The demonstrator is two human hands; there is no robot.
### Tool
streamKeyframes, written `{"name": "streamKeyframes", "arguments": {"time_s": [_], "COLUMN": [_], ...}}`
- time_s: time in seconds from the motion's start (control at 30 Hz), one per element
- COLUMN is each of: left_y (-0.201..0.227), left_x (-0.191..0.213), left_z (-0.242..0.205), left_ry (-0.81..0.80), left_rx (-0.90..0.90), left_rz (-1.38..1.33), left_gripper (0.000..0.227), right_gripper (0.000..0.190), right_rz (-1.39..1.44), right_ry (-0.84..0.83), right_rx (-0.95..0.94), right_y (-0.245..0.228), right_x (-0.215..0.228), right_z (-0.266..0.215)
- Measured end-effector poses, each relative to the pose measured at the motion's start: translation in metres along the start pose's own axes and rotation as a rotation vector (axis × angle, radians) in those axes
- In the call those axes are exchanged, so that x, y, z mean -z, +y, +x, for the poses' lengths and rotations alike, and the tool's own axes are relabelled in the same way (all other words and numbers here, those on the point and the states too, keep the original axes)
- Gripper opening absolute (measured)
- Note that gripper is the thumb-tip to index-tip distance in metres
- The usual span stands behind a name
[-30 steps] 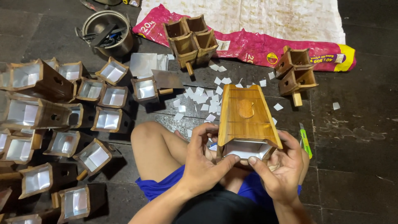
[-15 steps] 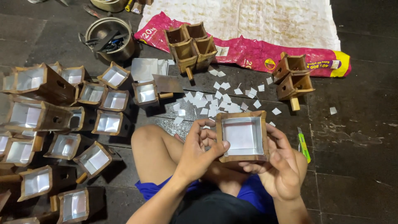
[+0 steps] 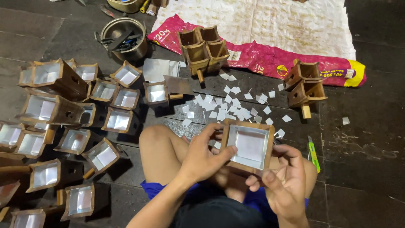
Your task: Fitting small metal sheets into the interior slots of wooden lantern frames as part of an assembly process.
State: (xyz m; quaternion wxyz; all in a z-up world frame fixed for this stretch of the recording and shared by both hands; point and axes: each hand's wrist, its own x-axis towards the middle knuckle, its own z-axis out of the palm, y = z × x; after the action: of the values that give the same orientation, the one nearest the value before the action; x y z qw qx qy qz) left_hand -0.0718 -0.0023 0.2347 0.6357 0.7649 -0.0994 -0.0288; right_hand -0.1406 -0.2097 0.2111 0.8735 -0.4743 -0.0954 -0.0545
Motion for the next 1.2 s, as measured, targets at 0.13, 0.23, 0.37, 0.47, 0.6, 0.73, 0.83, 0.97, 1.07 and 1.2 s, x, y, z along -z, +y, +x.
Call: {"name": "streamKeyframes", "arguments": {"time_s": [0.13,0.23,0.37,0.47,0.6,0.73,0.83,0.97,1.07,1.2], "left_y": [0.026,0.037,0.02,0.012,0.006,0.009,0.01,0.016,0.012,0.008], "left_x": [0.011,0.017,0.011,0.006,0.004,0.002,-0.002,-0.007,-0.01,-0.016], "left_z": [0.005,0.011,0.022,0.021,0.017,0.012,0.011,0.012,0.014,0.014], "left_ry": [0.048,-0.062,-0.049,0.039,0.13,0.173,0.183,0.175,0.172,0.285], "left_rx": [-0.15,0.004,0.024,-0.058,-0.213,-0.264,-0.257,-0.14,-0.161,-0.322], "left_rz": [0.323,0.475,0.703,0.683,0.56,0.485,0.511,0.505,0.505,0.515], "left_gripper": [0.051,0.068,0.063,0.049,0.042,0.037,0.039,0.046,0.047,0.036], "right_gripper": [0.065,0.066,0.075,0.076,0.078,0.076,0.08,0.076,0.073,0.079], "right_rz": [-0.097,-0.153,-0.271,-0.28,-0.298,-0.282,-0.279,-0.33,-0.308,-0.318], "right_ry": [0.061,0.095,0.065,0.067,0.08,0.054,0.075,0.073,0.052,0.1], "right_rx": [-0.022,-0.043,-0.015,-0.006,-0.027,-0.015,-0.025,0.015,0.021,0.009], "right_y": [0.004,0.006,0.012,0.018,0.02,0.019,0.015,0.011,0.014,0.017], "right_x": [-0.008,-0.013,-0.02,-0.018,-0.018,-0.016,-0.013,-0.014,-0.014,-0.008], "right_z": [-0.004,-0.009,-0.013,-0.015,-0.016,-0.017,-0.015,-0.012,-0.012,-0.011]}}
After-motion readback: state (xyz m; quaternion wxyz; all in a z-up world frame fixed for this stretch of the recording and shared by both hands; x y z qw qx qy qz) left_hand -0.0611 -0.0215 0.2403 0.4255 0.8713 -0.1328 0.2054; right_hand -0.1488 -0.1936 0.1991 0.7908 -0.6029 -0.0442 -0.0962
